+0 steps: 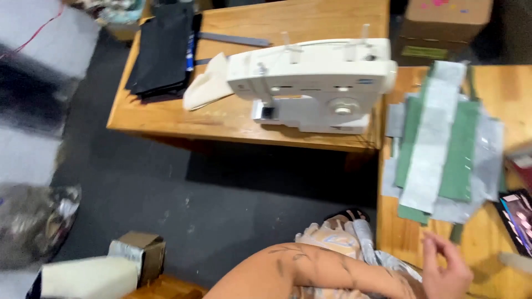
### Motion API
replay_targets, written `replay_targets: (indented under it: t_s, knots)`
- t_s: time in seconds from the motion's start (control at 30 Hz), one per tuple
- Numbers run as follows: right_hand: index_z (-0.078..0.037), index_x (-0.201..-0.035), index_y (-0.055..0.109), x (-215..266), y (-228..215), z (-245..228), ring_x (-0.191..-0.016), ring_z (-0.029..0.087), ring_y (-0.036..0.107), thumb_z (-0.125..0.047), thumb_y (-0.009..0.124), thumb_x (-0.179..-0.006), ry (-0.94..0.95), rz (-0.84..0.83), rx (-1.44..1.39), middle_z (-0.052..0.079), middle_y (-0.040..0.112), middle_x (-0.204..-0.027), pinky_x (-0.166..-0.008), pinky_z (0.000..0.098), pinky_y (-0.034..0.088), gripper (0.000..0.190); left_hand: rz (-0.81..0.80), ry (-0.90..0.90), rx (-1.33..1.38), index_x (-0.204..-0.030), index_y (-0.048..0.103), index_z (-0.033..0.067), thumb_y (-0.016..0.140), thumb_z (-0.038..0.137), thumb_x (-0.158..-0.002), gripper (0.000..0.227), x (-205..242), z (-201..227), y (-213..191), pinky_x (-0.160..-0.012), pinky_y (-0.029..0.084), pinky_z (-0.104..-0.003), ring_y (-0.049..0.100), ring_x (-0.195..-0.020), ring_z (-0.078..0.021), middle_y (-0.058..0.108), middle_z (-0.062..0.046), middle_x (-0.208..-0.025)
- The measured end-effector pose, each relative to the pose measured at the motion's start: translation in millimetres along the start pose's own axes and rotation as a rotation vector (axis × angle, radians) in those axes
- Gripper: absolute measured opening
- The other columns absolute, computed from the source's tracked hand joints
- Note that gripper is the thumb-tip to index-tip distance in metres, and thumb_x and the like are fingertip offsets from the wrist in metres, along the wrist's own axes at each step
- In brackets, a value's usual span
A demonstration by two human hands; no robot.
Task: Marking fabric with a ruler and pen, then pinning the fabric for sewing.
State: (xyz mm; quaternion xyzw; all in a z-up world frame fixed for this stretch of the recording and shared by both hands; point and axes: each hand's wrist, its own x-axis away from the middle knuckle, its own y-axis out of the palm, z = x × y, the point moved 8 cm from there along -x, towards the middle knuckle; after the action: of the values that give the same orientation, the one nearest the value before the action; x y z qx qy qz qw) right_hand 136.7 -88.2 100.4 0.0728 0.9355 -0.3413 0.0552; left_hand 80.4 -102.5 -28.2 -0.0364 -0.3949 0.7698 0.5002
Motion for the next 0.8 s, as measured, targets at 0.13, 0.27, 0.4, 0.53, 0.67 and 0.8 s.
replay_targets:
  t_s: [0.13, 0.27, 0.4, 0.53, 0.67, 0.8]
  knots:
    - [-0.004, -0.129, 0.072, -53.4, -44.7, 39.2, -0.103, 0.013, 0.06, -0.024, 0.062, -0.115, 0.323, 0.098, -0.148, 0.008, 0.07, -0.112, -0.093, 0.0301, 0.047, 0.026, -0.094, 0.196, 0.0, -0.126, 0.072, 0.0367, 0.058, 0.051, -0.081, 0.05, 28.9, -1.1, -79.4, -0.095, 0.063, -0.037, 0.077, -0.122, -0.0206, 0.08, 0.007, -0.129]
    - [0.007, -0.134, 0.057, -114.9, -68.1, 49.5, -0.105, 0.03, 0.067, -0.02, 0.06, -0.111, 0.423, 0.174, -0.41, 0.026, 0.063, -0.116, -0.093, 0.0409, 0.054, 0.036, 0.399, 0.02, 0.451, -0.115, 0.076, 0.017, 0.062, 0.029, -0.093, 0.029, -8.4, -68.5, -213.4, -0.091, 0.056, -0.045, 0.073, -0.104, -0.0295, 0.079, -0.009, -0.109]
    - [0.0, -0.132, 0.053, -164.7, -34.9, 160.3, -0.089, 0.013, 0.069, -0.035, 0.067, -0.105, 0.681, 0.308, -0.801, 0.009, 0.062, -0.112, -0.085, 0.0324, 0.063, 0.046, 0.743, 0.021, 0.54, -0.126, 0.072, 0.0174, 0.068, 0.03, -0.095, 0.034, -85.3, -150.9, -307.5, -0.091, 0.06, -0.044, 0.073, -0.109, -0.0303, 0.076, -0.009, -0.115]
    - [0.001, -0.145, 0.046, -181.7, -29.5, 198.0, -0.085, 0.014, 0.067, -0.03, 0.069, -0.102, 0.821, 0.35, -0.82, 0.01, 0.059, -0.119, -0.084, 0.0394, 0.064, 0.058, 0.684, 0.036, 0.455, -0.135, 0.066, 0.0123, 0.065, 0.031, -0.096, 0.043, -121.2, -124.0, -365.8, -0.097, 0.057, -0.052, 0.07, -0.116, -0.0363, 0.072, -0.017, -0.125]
    - [-0.003, -0.123, 0.055, -177.6, -35.1, 207.3, -0.08, 0.022, 0.076, -0.035, 0.062, -0.106, 0.876, 0.288, -0.801, 0.017, 0.072, -0.097, -0.071, 0.0338, 0.066, 0.036, 0.556, 0.054, 0.349, -0.141, 0.064, 0.0247, 0.06, 0.049, -0.101, 0.047, -135.0, -82.6, -386.0, -0.111, 0.049, -0.051, 0.061, -0.132, -0.0349, 0.065, -0.013, -0.141]
    - [-0.001, -0.112, 0.066, -194.9, -115.2, 116.8, -0.076, 0.015, 0.075, -0.024, 0.066, -0.106, 0.745, 0.174, -0.698, 0.013, 0.073, -0.09, -0.069, 0.0261, 0.064, 0.023, 0.574, 0.098, 0.095, -0.134, 0.069, 0.0373, 0.076, 0.047, -0.091, 0.044, -129.3, -36.1, -418.4, -0.107, 0.053, -0.05, 0.062, -0.131, -0.0363, 0.063, -0.012, -0.14]
